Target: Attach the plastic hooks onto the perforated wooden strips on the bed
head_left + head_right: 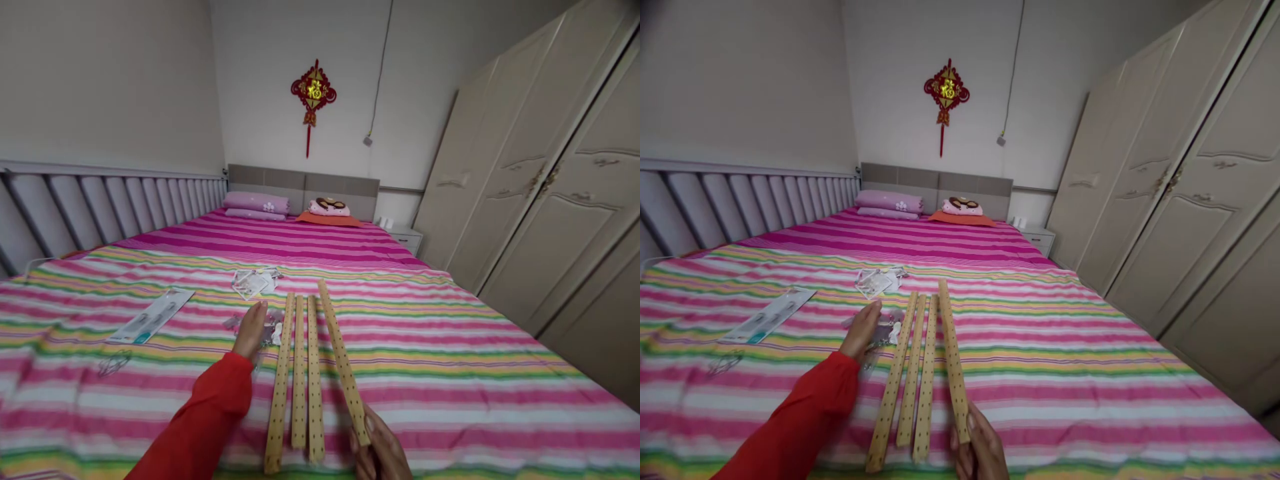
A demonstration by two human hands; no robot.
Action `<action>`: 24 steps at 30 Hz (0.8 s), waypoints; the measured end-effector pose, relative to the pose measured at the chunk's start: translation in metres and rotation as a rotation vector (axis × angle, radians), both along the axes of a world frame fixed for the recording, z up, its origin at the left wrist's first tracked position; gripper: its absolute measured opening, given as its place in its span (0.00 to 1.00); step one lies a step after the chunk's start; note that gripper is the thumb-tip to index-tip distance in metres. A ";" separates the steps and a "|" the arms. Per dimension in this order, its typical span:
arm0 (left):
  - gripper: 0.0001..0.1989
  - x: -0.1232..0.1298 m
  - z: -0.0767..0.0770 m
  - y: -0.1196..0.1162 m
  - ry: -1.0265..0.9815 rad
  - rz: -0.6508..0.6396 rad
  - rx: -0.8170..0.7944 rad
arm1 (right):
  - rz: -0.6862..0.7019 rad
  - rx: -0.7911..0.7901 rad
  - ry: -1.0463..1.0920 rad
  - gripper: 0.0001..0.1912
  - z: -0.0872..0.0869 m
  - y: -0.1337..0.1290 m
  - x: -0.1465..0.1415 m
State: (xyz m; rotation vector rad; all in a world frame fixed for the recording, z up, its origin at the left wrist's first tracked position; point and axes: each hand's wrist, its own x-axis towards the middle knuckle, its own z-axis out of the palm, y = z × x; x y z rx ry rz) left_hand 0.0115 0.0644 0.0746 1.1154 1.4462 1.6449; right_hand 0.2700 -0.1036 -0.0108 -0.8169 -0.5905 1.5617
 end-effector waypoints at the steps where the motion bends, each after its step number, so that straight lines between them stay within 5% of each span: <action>1: 0.25 0.002 0.000 -0.010 0.020 -0.005 0.009 | 0.000 -0.001 0.010 0.24 0.000 0.002 0.000; 5: 0.25 0.004 -0.019 -0.059 0.111 -0.029 0.056 | -0.016 -0.015 0.073 0.19 -0.005 0.009 -0.006; 10: 0.21 -0.016 -0.081 -0.111 0.506 0.177 0.168 | 0.005 -0.005 0.094 0.18 -0.019 0.011 -0.016; 14: 0.29 -0.032 -0.121 -0.128 0.670 0.269 0.107 | -0.012 0.032 -0.015 0.23 -0.029 0.010 -0.019; 24: 0.31 -0.002 -0.117 -0.146 0.542 0.215 0.057 | -0.095 0.032 -0.319 0.46 -0.040 -0.002 -0.025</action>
